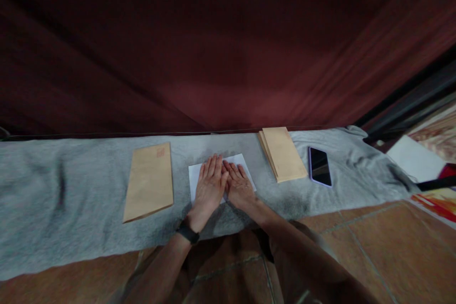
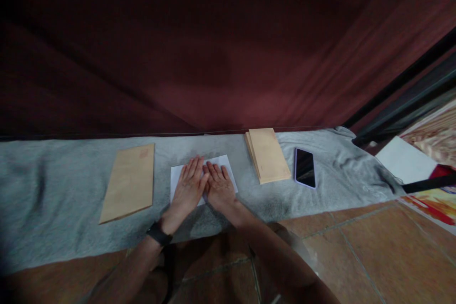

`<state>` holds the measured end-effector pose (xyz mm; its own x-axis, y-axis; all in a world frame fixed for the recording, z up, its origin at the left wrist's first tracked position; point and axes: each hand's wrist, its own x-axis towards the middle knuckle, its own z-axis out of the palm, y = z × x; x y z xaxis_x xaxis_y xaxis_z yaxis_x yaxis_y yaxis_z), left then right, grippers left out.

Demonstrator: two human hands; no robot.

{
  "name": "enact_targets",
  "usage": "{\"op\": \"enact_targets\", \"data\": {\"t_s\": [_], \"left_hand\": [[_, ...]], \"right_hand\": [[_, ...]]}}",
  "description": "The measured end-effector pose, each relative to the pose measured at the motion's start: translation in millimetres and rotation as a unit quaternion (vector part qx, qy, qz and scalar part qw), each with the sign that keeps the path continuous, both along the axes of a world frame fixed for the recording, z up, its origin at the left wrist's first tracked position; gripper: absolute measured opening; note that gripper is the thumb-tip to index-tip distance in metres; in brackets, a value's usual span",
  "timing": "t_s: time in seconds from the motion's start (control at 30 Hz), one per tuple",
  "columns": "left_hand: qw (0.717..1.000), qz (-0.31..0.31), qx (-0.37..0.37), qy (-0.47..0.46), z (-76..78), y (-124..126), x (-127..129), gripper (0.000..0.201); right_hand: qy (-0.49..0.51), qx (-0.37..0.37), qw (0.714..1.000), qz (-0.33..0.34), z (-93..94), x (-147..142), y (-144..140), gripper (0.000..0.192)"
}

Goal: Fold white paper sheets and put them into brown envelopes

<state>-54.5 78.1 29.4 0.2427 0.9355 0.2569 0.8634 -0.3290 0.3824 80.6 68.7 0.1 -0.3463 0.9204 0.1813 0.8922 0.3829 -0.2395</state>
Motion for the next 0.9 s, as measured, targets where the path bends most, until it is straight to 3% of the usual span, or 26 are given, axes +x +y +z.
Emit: {"op": "enact_targets", "data": {"t_s": [0.13,0.23,0.9], "left_hand": [[1.0,-0.009,-0.021,0.019,-20.9,-2,12,0.062],[0.999,0.002,-0.007,0.033,-28.0,0,9,0.064],[0.993,0.086,0.013,0.086,-35.9,-10,-28,0.065]], "right_hand": [[-0.026,0.005,1.0,0.009,-1.6,3,2,0.061],[-0.027,0.008,1.0,-0.005,-1.7,5,4,0.058],[-0.029,0.037,0.993,-0.112,-7.7,55,10,0.054]]}}
